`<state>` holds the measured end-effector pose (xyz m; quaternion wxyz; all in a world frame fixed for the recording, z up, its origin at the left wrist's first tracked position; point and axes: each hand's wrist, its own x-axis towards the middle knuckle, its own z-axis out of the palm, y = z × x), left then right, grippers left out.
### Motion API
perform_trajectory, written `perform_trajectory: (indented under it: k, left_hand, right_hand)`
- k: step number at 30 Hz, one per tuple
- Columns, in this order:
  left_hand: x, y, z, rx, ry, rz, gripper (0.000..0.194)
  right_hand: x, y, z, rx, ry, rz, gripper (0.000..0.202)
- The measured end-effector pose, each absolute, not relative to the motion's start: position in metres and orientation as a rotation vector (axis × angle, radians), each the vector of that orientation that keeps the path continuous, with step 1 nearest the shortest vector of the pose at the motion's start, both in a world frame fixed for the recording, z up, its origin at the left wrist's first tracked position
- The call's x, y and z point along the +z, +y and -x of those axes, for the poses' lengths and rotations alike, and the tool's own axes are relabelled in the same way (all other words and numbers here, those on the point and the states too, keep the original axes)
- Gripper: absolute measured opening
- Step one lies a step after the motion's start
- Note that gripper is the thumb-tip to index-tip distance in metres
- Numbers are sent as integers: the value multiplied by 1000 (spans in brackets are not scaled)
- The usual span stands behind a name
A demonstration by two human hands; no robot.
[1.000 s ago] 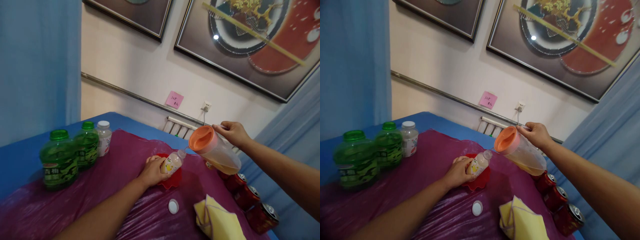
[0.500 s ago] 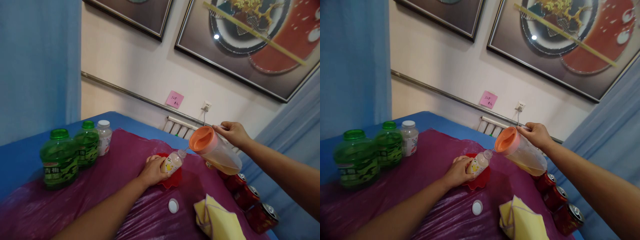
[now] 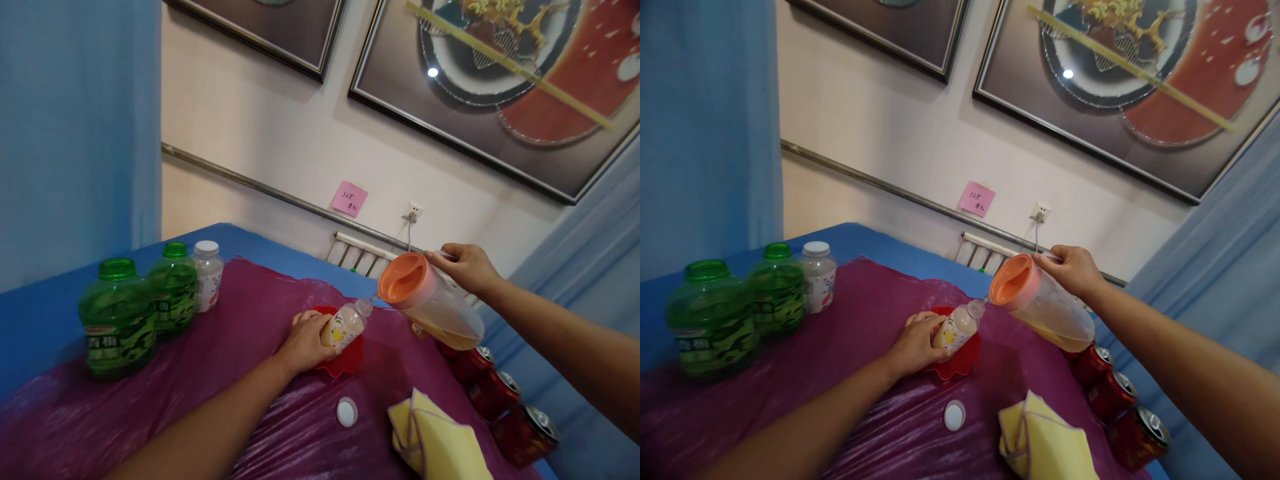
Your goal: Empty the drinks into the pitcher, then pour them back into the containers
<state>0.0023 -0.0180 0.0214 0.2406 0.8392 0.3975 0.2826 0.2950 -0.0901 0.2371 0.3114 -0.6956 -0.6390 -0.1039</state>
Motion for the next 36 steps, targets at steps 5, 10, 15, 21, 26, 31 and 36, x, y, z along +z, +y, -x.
perform_trajectory:
  k: [5,10,15,21,26,31,36]
  left_hand:
    - [22,-18,-2,777,1086,-2299,59]
    - [20,-18,-2,792,1069,-2296,58]
    - [20,-18,-2,800,1065,-2300,58]
    - [20,-18,-2,791,1064,-2304,57]
    - [19,-18,-3,811,1056,-2299,57]
    - [19,-18,-3,814,1072,-2309,57]
    - [19,-17,-2,815,1070,-2302,59]
  right_hand:
    - [236,-91,-294,-255,-1686,1847,62]
    - [236,-92,-291,-259,-1682,1864,63]
    - [236,-91,-291,-264,-1692,1868,63]
    - [235,-90,-294,-270,-1692,1879,62]
    - [235,-90,-294,-242,-1684,1889,61]
    - [235,-91,-293,-236,-1679,1904,59]
    - [233,-91,-293,-222,-1667,1909,59]
